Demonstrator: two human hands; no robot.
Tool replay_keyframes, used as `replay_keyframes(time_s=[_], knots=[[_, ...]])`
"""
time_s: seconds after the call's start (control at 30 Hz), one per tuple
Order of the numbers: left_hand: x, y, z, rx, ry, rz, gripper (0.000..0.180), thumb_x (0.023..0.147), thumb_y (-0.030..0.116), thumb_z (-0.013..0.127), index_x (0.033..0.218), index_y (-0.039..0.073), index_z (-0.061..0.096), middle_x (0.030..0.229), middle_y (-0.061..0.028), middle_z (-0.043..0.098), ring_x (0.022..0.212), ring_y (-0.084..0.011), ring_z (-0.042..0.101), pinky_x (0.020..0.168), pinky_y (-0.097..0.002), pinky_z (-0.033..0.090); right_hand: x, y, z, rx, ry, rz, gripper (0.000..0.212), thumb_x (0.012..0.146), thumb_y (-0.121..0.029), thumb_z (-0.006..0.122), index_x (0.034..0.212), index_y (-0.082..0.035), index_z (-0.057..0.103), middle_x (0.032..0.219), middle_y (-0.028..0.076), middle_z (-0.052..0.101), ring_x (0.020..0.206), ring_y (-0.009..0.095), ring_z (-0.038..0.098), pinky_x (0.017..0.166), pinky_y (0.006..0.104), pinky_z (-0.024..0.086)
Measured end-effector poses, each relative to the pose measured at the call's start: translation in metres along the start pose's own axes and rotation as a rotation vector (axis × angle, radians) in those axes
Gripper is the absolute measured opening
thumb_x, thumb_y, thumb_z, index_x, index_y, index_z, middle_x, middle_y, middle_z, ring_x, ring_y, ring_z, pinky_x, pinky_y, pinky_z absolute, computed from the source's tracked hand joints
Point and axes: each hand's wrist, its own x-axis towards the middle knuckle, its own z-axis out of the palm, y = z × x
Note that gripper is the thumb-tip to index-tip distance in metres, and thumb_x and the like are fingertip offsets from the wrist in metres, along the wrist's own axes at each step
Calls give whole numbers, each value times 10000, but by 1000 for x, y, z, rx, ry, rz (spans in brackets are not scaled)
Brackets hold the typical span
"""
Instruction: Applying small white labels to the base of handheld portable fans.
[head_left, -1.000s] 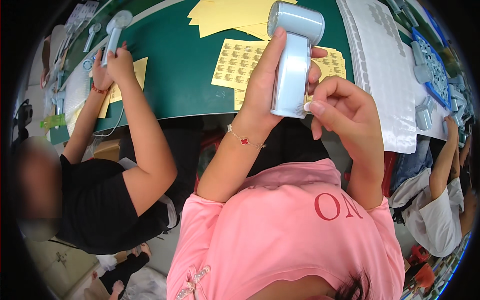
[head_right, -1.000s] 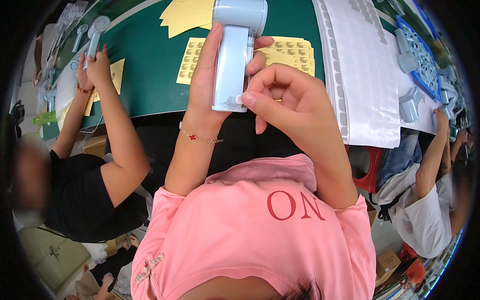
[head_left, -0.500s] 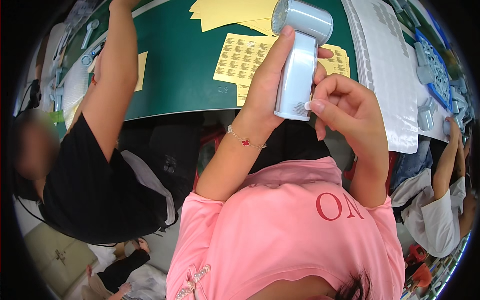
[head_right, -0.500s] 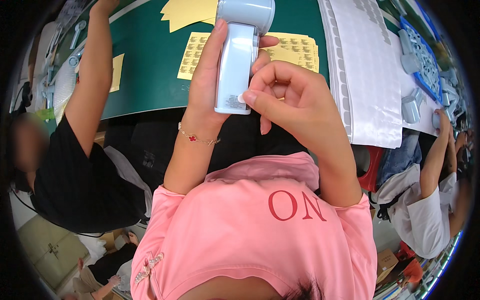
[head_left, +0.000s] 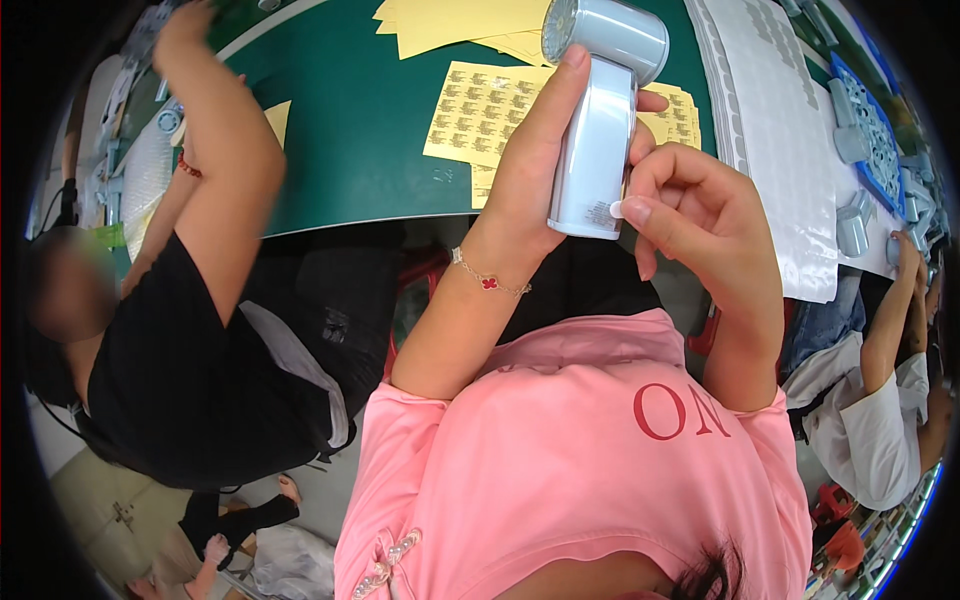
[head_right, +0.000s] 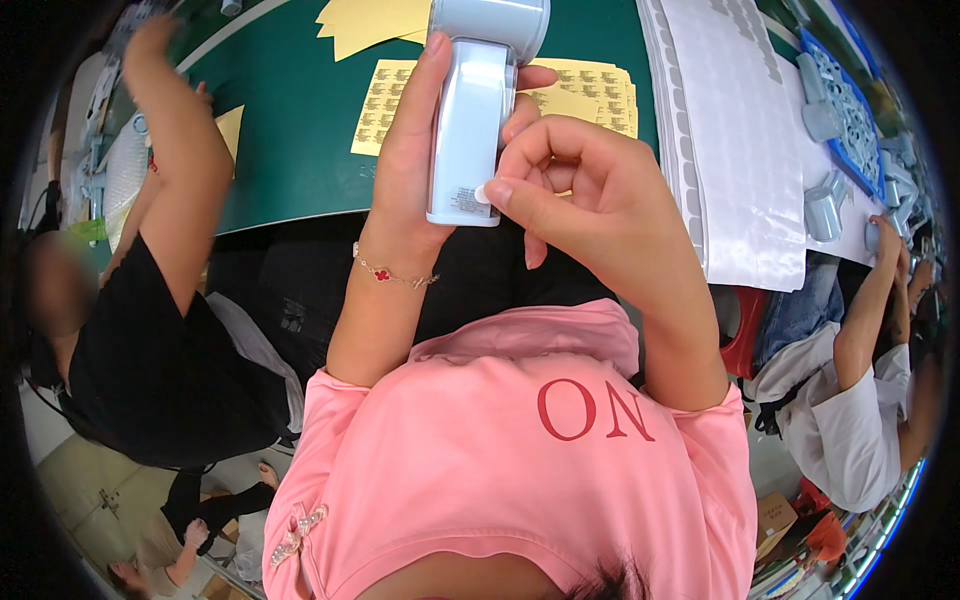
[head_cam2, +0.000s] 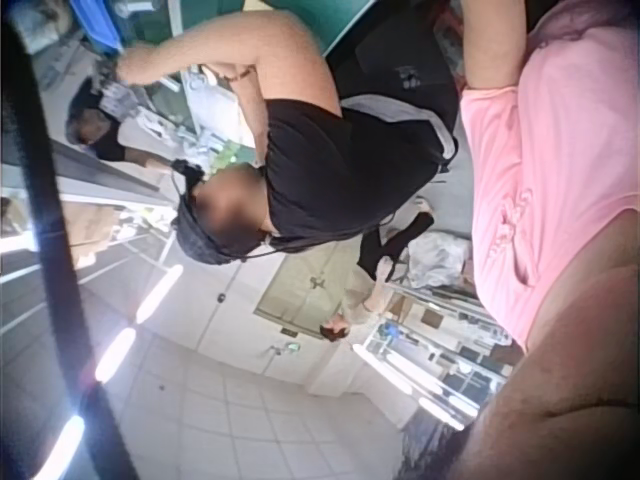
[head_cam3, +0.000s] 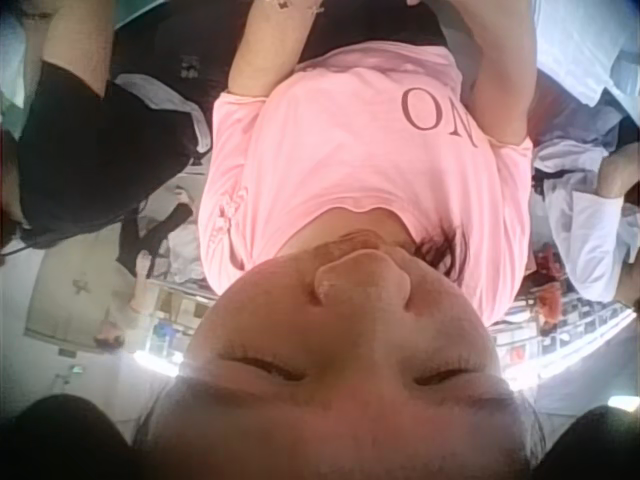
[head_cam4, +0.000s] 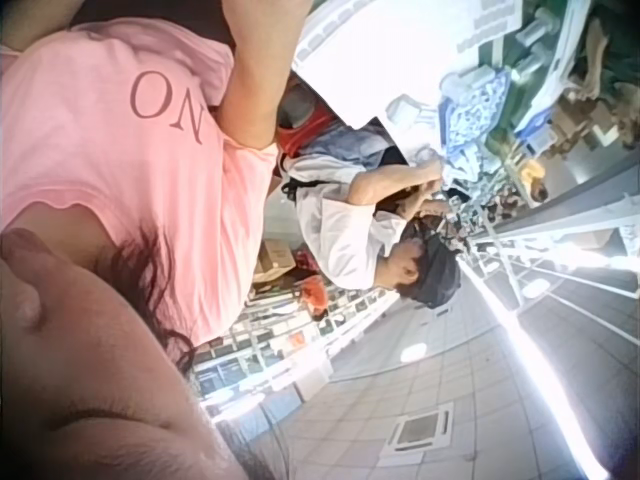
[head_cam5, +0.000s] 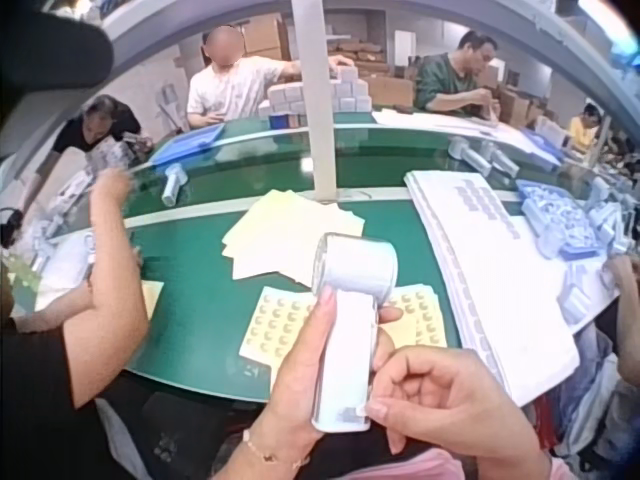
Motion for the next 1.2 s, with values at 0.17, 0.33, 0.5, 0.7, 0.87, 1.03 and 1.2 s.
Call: replay_keyframes(time_s=[0.17, 0.33, 0.5, 0.7, 0.87, 1.03, 1.2], knots=[[0, 1, 0, 14, 0, -3, 596, 902, 533, 368, 1017, -27, 535, 653, -78, 568, 564, -106, 552, 510, -218, 455, 0, -2, -1, 11, -10, 30, 107, 801, -51, 628, 817, 25, 554, 719, 12, 526, 549, 50, 504, 452, 175, 414], [0, 1, 0, 1, 4, -10, 592, 902, 533, 368, 1013, -23, 538, 653, -77, 567, 561, -106, 550, 510, -217, 453, 1, -1, -1, -44, -32, 22, 101, 813, -33, 604, 853, 28, 535, 768, 38, 537, 555, 79, 520, 464, 181, 421], [-1, 1, 0, 15, 0, 1, 604, 902, 538, 358, 1012, -28, 539, 652, -74, 563, 559, -107, 546, 513, -219, 456, 0, -2, 2, -43, -9, 19, 101, 805, -34, 616, 837, 28, 543, 740, 29, 534, 558, 66, 514, 458, 178, 425], [-3, 2, 2, 3, 20, 6, 620, 904, 541, 348, 1013, -40, 533, 654, -75, 561, 561, -112, 545, 514, -224, 458, -1, -2, 6, -17, 22, 21, 100, 797, -27, 625, 824, 27, 546, 723, 22, 528, 579, 55, 511, 450, 180, 440], [-3, 2, 2, -30, 15, -6, 617, 906, 539, 348, 1013, -43, 522, 656, -79, 561, 562, -115, 545, 515, -225, 460, -1, 1, 9, -39, 52, -2, 98, 796, -19, 623, 828, 28, 542, 735, 24, 526, 587, 56, 511, 453, 185, 453], [-3, 2, 3, -16, 30, 5, 617, 906, 539, 346, 1015, -44, 513, 652, -83, 557, 560, -116, 541, 515, -223, 457, -1, 3, 10, -53, 65, -36, 101, 791, -11, 627, 818, 26, 537, 743, 22, 525, 596, 53, 506, 462, 184, 464], [-6, 4, 4, 55, 56, 34, 634, 906, 549, 330, 1002, -47, 523, 632, -78, 541, 532, -105, 503, 484, -209, 415, -6, 14, 16, -329, 177, -157, 98, 789, 4, 626, 807, 14, 531, 743, 25, 531, 587, 43, 504, 439, 172, 425]])
